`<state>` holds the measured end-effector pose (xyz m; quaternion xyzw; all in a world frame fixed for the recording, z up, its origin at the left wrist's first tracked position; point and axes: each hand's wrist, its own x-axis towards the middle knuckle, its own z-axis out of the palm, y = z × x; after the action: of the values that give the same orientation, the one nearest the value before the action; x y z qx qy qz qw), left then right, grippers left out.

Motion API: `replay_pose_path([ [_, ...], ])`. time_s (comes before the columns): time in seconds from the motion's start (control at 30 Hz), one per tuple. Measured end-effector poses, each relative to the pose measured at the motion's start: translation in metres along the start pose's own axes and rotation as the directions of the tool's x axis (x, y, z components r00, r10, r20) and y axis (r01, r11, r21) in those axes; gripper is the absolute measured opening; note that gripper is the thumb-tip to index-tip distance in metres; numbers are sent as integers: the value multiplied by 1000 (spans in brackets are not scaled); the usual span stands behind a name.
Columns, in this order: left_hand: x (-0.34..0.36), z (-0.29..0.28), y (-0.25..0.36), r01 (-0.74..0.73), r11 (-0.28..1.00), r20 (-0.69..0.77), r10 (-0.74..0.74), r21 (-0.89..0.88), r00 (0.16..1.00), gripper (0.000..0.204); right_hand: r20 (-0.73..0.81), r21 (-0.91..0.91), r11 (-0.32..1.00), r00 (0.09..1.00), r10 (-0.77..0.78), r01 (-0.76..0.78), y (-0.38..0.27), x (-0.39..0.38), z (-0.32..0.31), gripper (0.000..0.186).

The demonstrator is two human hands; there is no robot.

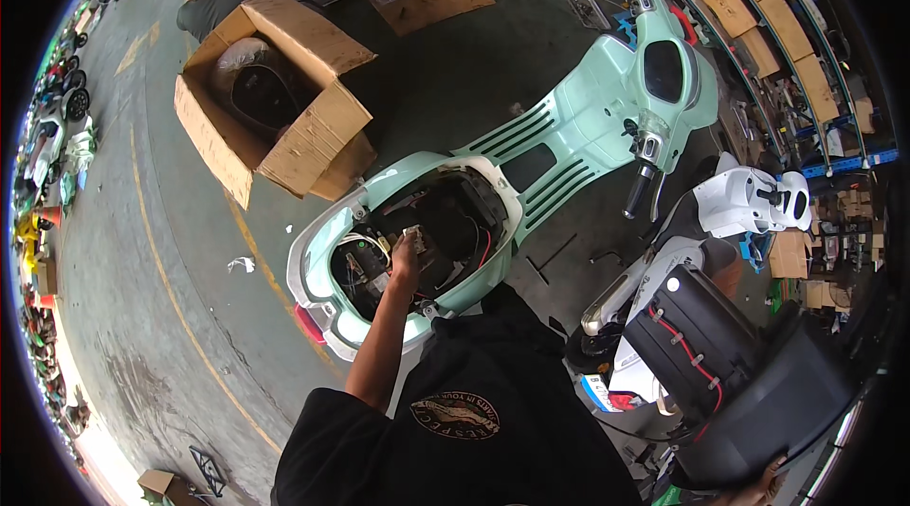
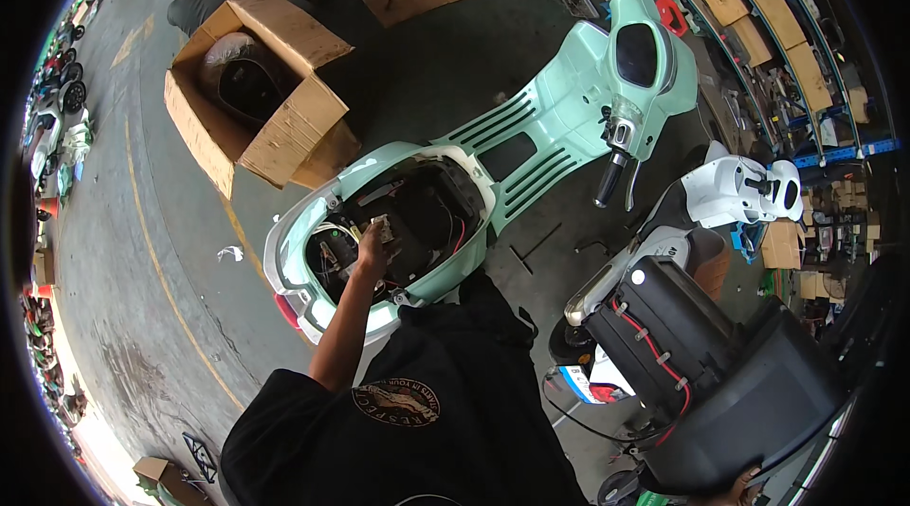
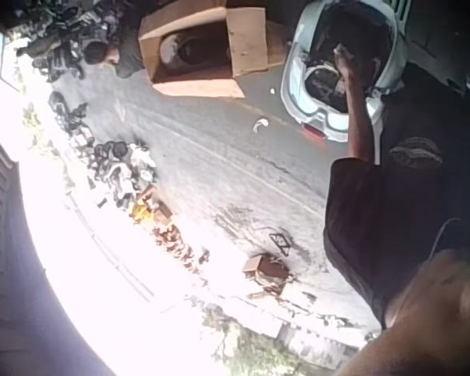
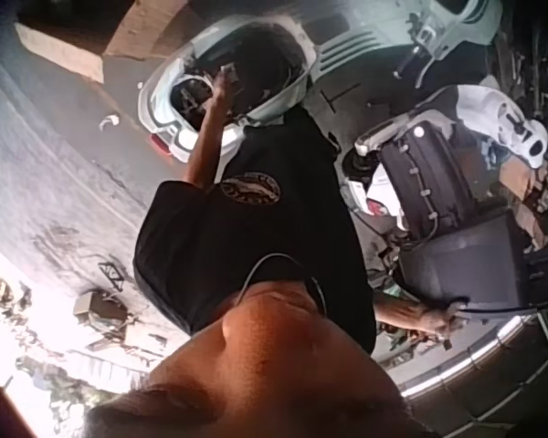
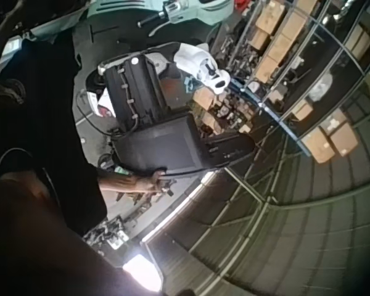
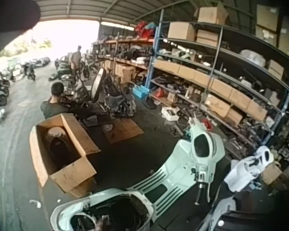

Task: The person uses a screwdriver to tighten components on the base of a scooter seat bucket, then lifts the bucket and aligns it onto the body of a light green scooter before using a T-handle socket wrench to secure it.

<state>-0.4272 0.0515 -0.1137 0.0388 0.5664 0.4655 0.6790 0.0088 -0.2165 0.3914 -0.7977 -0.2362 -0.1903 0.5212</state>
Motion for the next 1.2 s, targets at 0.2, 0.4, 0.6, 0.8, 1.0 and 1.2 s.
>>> replay_pose_path([
  [0.2,-4,11,16,-22,999,-15,23,35,1000,26,163,-52,993,980,116,-109,46,10,29,46],
  [0.4,-9,4,12,-1,1000,-114,-1,-15,993,26,210,9,987,966,153,-158,86,18,90,33],
  [0.6,-2,-6,-10,55,998,-160,-60,-39,985,28,292,-152,987,956,-5,52,155,42,130,45],
  [0.8,6,19,-17,85,996,-230,-82,2,970,29,250,-381,920,947,202,-95,138,18,193,67],
  [1.0,20,27,-37,26,992,-249,6,126,968,33,314,-466,879,911,267,-96,227,31,240,54],
  [1.2,41,34,-61,-30,826,-174,154,562,973,35,401,-612,789,836,375,-61,271,10,296,47],
])
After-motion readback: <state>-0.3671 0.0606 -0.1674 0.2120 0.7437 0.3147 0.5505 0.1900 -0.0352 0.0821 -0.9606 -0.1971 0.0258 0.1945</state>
